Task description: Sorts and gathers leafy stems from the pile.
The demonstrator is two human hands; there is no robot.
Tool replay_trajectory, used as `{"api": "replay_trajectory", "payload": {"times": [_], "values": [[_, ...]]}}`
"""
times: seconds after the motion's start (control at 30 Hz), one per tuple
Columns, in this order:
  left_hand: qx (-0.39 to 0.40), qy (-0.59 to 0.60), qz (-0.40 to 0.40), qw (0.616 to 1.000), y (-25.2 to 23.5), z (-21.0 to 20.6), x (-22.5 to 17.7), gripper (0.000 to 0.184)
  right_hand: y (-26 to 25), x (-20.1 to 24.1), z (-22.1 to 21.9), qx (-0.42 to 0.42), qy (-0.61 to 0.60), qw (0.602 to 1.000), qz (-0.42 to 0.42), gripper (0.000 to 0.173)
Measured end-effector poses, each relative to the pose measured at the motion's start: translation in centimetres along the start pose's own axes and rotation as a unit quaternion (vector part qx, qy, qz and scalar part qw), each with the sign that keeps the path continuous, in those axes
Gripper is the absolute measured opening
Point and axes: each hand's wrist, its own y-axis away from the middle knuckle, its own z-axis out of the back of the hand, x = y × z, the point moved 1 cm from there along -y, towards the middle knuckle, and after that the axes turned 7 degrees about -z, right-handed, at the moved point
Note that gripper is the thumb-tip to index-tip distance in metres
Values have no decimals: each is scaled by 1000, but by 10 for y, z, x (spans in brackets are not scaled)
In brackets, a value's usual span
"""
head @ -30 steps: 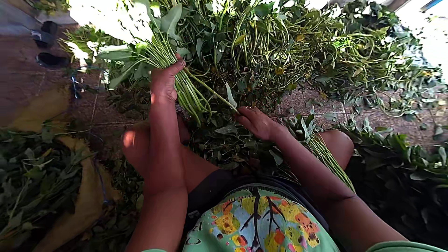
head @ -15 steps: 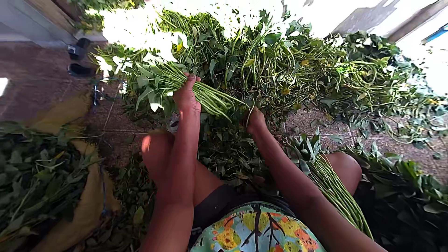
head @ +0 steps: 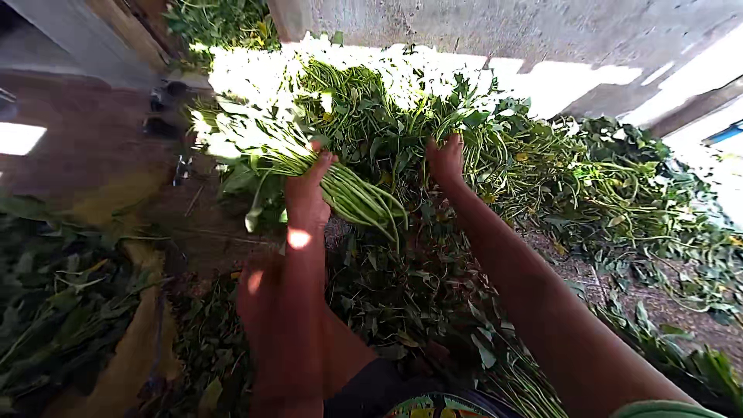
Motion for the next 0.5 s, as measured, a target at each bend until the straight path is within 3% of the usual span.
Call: {"api": "replay_trajectory", "payload": {"times": [0.1,0.23,0.3,0.37,0.5], "values": [[0,58,60,997,9,-6,-2,17,-44,1,0,1,124,992,-36,66],[-12,84,21,996,1,-1,-9,12,-73,27,63,-104,94,989,39,63],[0,77,10,997,3,2,-10,12,-88,33,95,-38,229,972,28,64],[16,71,6,997,1,-1,-9,15,-92,41,133,8,333,943,17,43],[18,59,42,997,3,-8,-1,35,-87,70,216,-113,277,953,39,45]]}}
